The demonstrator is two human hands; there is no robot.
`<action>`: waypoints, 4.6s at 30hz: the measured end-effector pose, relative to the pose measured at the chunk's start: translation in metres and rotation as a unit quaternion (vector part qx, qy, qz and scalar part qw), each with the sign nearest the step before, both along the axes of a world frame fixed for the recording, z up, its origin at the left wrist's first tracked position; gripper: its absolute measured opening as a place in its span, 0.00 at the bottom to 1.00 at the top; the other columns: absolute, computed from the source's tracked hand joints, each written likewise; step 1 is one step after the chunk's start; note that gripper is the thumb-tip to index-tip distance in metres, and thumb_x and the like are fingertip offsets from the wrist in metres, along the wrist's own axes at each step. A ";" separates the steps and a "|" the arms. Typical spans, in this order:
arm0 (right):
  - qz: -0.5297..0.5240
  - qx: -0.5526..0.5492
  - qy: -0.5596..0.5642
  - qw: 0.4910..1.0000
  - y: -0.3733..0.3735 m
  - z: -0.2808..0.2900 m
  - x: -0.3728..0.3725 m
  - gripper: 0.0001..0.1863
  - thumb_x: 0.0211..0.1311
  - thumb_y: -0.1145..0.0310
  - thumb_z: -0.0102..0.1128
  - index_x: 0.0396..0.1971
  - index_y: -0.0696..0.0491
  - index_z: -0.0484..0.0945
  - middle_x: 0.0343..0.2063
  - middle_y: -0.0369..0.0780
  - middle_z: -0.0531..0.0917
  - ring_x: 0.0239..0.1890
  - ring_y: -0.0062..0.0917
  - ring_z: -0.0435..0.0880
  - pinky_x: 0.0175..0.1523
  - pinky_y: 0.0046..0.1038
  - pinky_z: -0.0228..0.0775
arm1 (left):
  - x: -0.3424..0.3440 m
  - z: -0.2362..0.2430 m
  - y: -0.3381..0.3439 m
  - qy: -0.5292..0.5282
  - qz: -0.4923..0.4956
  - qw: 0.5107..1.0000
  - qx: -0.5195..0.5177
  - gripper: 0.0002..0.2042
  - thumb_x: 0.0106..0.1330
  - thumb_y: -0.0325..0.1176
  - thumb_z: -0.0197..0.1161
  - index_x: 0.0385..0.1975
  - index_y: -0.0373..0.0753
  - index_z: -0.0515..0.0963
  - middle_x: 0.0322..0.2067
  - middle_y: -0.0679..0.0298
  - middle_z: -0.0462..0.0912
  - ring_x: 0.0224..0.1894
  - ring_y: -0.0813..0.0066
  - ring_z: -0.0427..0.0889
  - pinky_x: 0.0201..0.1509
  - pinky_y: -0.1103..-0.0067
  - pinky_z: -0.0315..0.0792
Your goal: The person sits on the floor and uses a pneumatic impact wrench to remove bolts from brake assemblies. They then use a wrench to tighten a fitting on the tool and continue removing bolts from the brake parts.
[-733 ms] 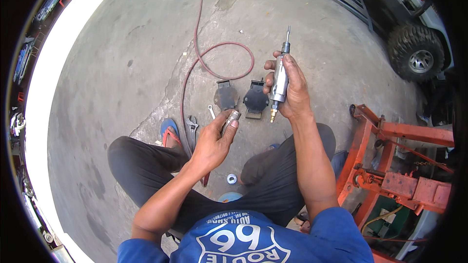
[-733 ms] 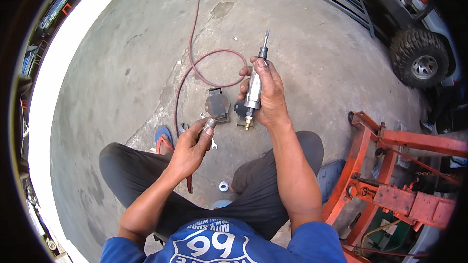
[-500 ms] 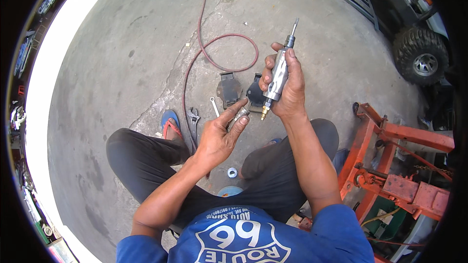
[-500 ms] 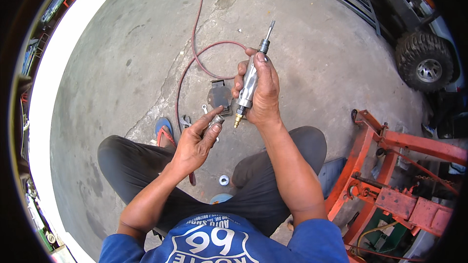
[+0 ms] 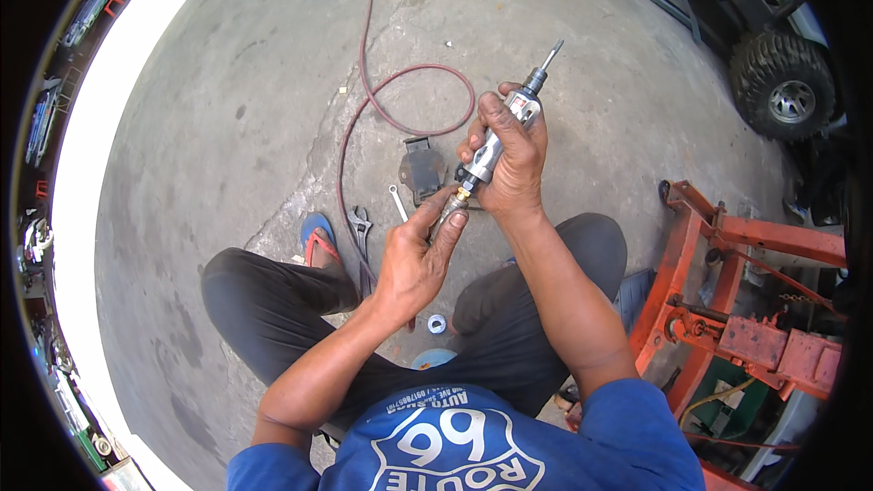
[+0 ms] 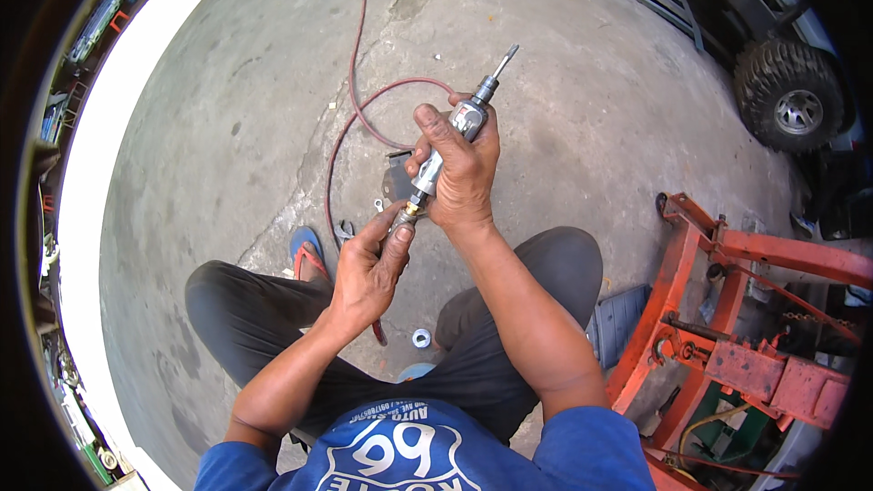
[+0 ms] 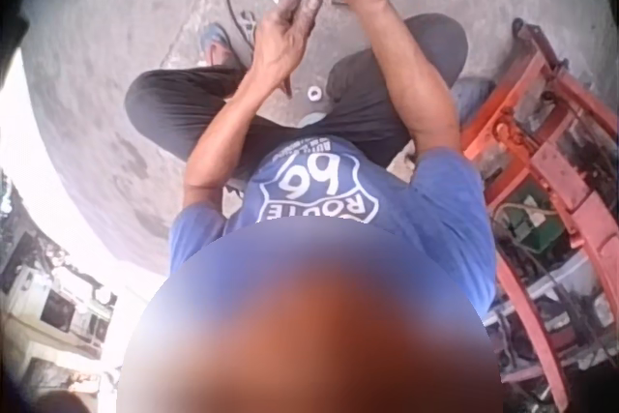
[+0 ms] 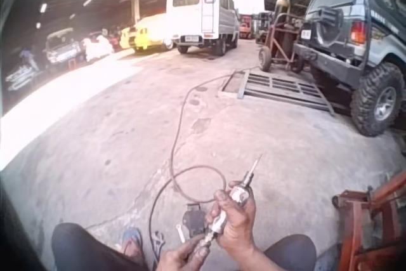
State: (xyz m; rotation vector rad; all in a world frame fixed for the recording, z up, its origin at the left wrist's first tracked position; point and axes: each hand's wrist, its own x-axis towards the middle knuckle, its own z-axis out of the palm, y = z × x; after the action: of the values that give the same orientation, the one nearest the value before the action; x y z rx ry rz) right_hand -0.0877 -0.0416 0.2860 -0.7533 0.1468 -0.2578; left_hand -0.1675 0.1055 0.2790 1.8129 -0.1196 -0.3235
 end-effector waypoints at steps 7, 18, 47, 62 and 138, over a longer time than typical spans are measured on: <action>-0.013 0.009 0.014 1.000 0.003 0.002 0.001 0.33 0.57 0.76 0.74 0.57 0.53 0.62 0.31 0.38 0.77 0.25 0.18 0.76 0.26 0.27 0.74 | 0.001 0.006 -0.005 -0.046 0.027 0.996 0.076 0.19 0.77 0.39 0.62 0.60 0.34 0.77 0.23 0.51 0.82 0.24 0.70 0.83 0.31 0.70 0.74; 0.031 0.005 0.037 0.999 0.011 -0.006 0.002 0.30 0.55 0.78 0.60 0.59 0.55 0.61 0.32 0.39 0.75 0.26 0.20 0.75 0.28 0.28 0.75 | 0.004 0.002 -0.002 -0.123 0.014 0.989 0.079 0.12 0.78 0.36 0.58 0.39 0.30 0.74 0.17 0.47 0.75 0.18 0.49 0.77 0.25 0.61 0.67; 0.091 -0.237 0.115 0.960 -0.009 -0.034 -0.043 0.25 0.74 0.45 0.56 0.50 0.54 0.68 0.30 0.36 0.75 0.21 0.20 0.78 0.20 0.26 0.73 | -0.034 -0.024 -0.022 0.138 -0.111 0.979 -0.101 0.18 0.83 0.49 0.46 0.47 0.38 0.68 0.26 0.67 0.73 0.17 0.78 0.76 0.20 0.79 0.74; 0.055 -0.219 0.172 0.959 -0.004 -0.048 -0.074 0.25 0.71 0.43 0.61 0.48 0.50 0.68 0.32 0.36 0.75 0.23 0.21 0.79 0.23 0.28 0.76 | -0.022 -0.043 0.008 0.139 -0.261 0.951 -0.093 0.20 0.78 0.42 0.59 0.58 0.32 0.70 0.41 0.59 0.84 0.34 0.70 0.89 0.34 0.78 0.83; 0.300 -0.334 0.565 0.693 -0.104 -0.207 0.001 0.30 0.78 0.44 0.50 0.49 0.62 0.71 0.24 0.38 0.75 0.20 0.24 0.75 0.22 0.30 0.72 | 0.177 -0.292 -0.109 -0.071 -0.243 0.902 0.348 0.51 0.58 0.15 0.61 0.81 0.43 0.40 0.81 0.56 0.45 0.79 0.48 0.55 0.81 0.68 0.60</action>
State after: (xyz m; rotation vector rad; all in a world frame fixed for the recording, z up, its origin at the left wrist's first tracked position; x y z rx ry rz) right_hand -0.0866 -0.1459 0.0788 -1.5714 1.0032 0.8944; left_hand 0.0090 -0.0031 -0.0131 2.5103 -0.6344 -0.6471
